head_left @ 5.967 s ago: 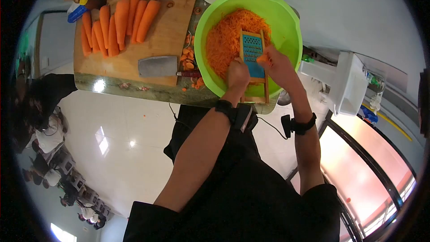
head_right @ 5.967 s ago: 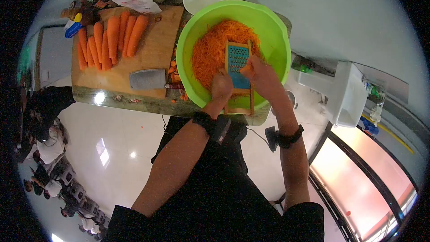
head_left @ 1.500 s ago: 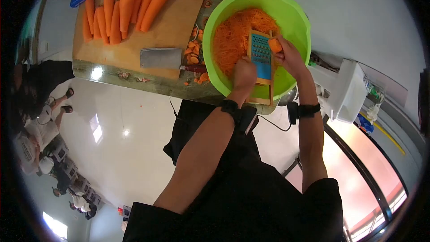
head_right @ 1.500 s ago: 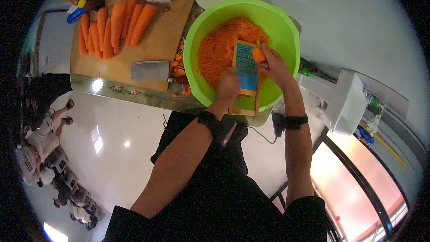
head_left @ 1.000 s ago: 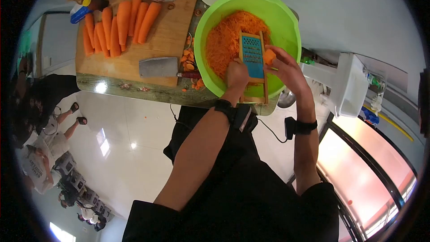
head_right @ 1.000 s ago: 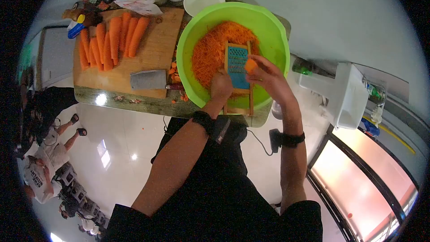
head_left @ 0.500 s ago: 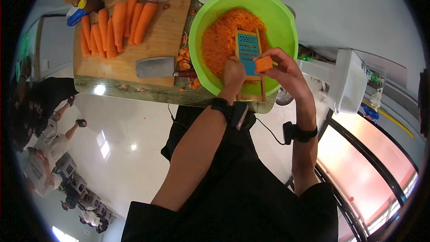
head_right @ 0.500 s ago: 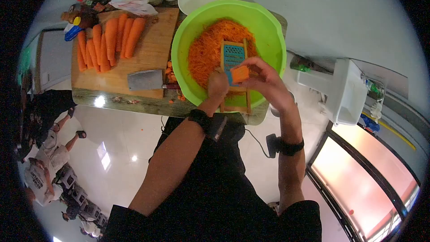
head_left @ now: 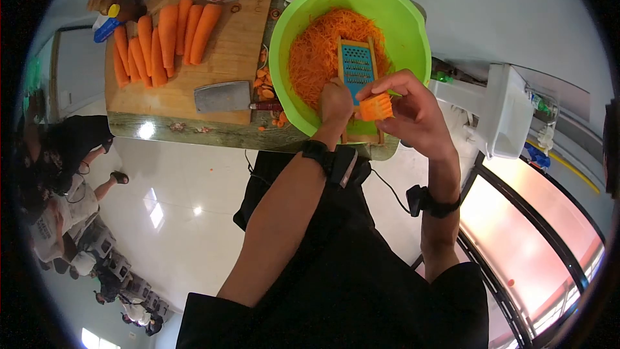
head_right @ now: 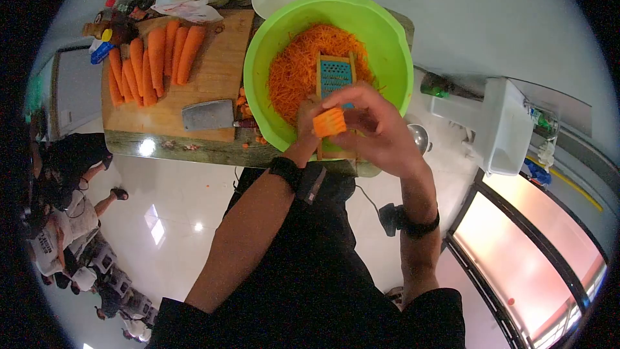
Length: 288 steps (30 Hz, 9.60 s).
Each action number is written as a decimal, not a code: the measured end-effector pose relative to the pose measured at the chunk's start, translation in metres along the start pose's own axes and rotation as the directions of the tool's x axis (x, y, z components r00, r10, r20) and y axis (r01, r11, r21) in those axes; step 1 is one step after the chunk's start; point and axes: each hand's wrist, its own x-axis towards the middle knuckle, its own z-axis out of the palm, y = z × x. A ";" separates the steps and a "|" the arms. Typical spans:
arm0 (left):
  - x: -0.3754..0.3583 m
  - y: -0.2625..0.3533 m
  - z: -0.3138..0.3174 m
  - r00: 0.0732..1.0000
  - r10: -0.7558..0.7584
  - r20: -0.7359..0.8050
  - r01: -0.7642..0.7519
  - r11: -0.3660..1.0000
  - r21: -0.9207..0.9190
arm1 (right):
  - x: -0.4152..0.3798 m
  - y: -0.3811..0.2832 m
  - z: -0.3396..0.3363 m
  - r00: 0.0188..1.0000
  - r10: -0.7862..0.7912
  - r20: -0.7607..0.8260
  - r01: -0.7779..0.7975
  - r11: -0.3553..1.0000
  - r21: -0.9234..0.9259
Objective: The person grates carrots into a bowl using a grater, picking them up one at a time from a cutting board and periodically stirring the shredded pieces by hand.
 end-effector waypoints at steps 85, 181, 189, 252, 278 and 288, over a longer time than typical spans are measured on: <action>-0.030 0.060 -0.059 0.951 -0.210 0.226 0.247 0.958 -0.148 | 0.071 0.141 -0.035 0.963 -0.083 -0.255 -0.261 -0.069 -0.963; -0.008 0.098 -0.115 0.952 0.201 0.231 -0.199 0.979 -0.031 | 0.024 0.077 -0.032 0.941 0.024 -0.338 -0.058 0.994 -0.092; -0.002 0.084 -0.175 0.625 0.252 0.739 0.234 0.842 -0.485 | -0.016 0.102 -0.052 0.828 -0.028 -0.560 -0.031 0.995 -0.096; -0.008 0.098 -0.066 0.690 0.714 0.119 -0.716 0.650 0.256 | -0.069 0.123 -0.173 0.883 0.465 -0.065 -0.298 0.663 0.687; -0.025 0.120 -0.023 0.631 0.742 0.224 -0.775 0.607 0.175 | -0.082 0.093 -0.092 0.825 0.548 -0.138 -0.364 0.702 0.612; -0.029 0.108 -0.022 0.818 0.574 -0.047 -0.574 0.807 -0.134 | -0.084 0.075 -0.074 0.806 0.565 -0.173 -0.304 0.648 0.698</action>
